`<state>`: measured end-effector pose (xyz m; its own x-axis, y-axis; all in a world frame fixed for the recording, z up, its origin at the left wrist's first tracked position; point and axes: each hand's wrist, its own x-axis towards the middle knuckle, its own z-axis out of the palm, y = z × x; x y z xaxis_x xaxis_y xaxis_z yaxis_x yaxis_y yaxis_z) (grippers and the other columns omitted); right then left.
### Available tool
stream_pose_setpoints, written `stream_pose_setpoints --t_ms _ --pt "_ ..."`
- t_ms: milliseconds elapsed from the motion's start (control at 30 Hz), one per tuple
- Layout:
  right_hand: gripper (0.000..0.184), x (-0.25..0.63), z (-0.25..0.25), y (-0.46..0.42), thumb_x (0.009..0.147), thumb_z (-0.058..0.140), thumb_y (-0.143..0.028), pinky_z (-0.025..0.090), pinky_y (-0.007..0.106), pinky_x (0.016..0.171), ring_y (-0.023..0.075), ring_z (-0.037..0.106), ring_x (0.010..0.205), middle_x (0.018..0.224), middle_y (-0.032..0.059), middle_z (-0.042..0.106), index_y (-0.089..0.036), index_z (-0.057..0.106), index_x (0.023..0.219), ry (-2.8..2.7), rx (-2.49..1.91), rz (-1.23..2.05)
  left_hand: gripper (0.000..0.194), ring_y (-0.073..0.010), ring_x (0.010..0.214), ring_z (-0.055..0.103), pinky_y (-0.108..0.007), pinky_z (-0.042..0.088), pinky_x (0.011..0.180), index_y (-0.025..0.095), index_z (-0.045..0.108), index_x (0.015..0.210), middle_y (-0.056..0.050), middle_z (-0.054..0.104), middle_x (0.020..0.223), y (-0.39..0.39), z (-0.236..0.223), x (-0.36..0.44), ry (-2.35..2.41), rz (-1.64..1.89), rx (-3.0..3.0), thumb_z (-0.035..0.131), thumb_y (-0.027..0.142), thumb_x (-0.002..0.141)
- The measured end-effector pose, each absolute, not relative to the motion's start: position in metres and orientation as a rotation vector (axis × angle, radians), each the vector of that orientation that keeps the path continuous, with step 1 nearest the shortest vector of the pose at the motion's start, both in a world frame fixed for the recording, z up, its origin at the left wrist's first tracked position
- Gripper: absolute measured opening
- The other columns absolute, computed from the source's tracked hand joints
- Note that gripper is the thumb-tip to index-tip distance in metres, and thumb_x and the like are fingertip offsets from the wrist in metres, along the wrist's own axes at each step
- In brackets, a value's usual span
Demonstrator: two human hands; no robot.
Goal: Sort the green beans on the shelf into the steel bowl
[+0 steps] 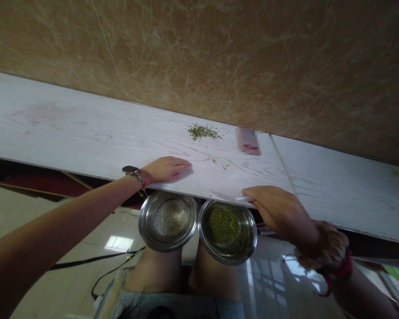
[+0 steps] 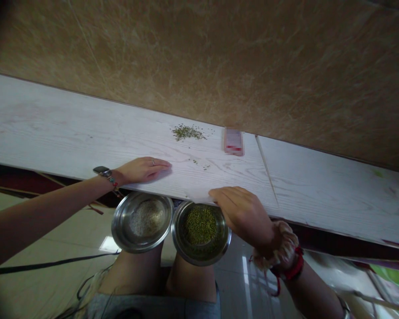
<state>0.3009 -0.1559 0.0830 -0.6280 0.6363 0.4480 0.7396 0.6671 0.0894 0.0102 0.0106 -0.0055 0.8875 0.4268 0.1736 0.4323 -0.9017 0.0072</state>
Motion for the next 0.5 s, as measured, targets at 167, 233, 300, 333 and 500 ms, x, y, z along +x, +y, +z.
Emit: stream_pose_setpoints --t_ms 167,233,300,333,500 --pt "0.026 0.294 0.072 -0.141 0.083 0.041 -0.006 0.053 0.028 0.070 0.0154 0.066 0.078 0.086 0.0065 0.072 -0.014 0.064 0.093 -2.571 -1.019 -0.375 0.034 -0.0182 0.106 0.059 -0.031 0.044 0.091 0.018 0.057 0.117 -0.007 0.059 0.127 0.010 -0.005 0.010 -0.664 -0.283 -3.021 0.037 0.023 0.091" --pt "0.026 0.296 0.074 -0.143 0.082 0.042 -0.006 0.052 0.028 0.069 0.0152 0.065 0.077 0.086 0.0060 0.072 -0.015 0.064 0.093 -2.624 -0.991 -0.311 0.034 -0.0179 0.105 0.059 -0.031 0.043 0.092 0.019 0.057 0.118 -0.006 0.058 0.127 0.010 -0.005 0.010 -0.670 -0.296 -3.031 0.037 0.023 0.091" --pt "0.025 0.301 0.080 -0.149 0.083 0.043 -0.007 0.052 0.028 0.069 0.0149 0.065 0.077 0.085 0.0051 0.072 -0.016 0.063 0.094 -2.651 -0.958 -0.250 0.034 -0.0174 0.105 0.059 -0.031 0.043 0.092 0.021 0.056 0.119 -0.005 0.058 0.128 0.011 -0.005 0.010 -0.671 -0.301 -3.045 0.038 0.024 0.091" --pt "0.024 0.303 0.083 -0.152 0.084 0.042 -0.009 0.051 0.028 0.069 0.0147 0.065 0.076 0.084 0.0044 0.071 -0.017 0.063 0.093 -2.651 -0.945 -0.227 0.034 -0.0173 0.106 0.059 -0.032 0.042 0.093 0.021 0.056 0.120 -0.005 0.058 0.128 0.011 -0.005 0.010 -0.669 -0.301 -3.050 0.038 0.024 0.091" --pt "0.023 0.315 0.089 -0.154 0.089 0.041 -0.015 0.051 0.026 0.070 0.0137 0.066 0.076 0.083 0.0026 0.072 -0.019 0.063 0.093 -2.592 -1.016 -0.294 0.034 -0.0181 0.111 0.056 -0.032 0.041 0.095 0.019 0.055 0.120 -0.006 0.055 0.131 0.011 -0.004 0.010 -0.645 -0.282 -3.047 0.037 0.024 0.091"
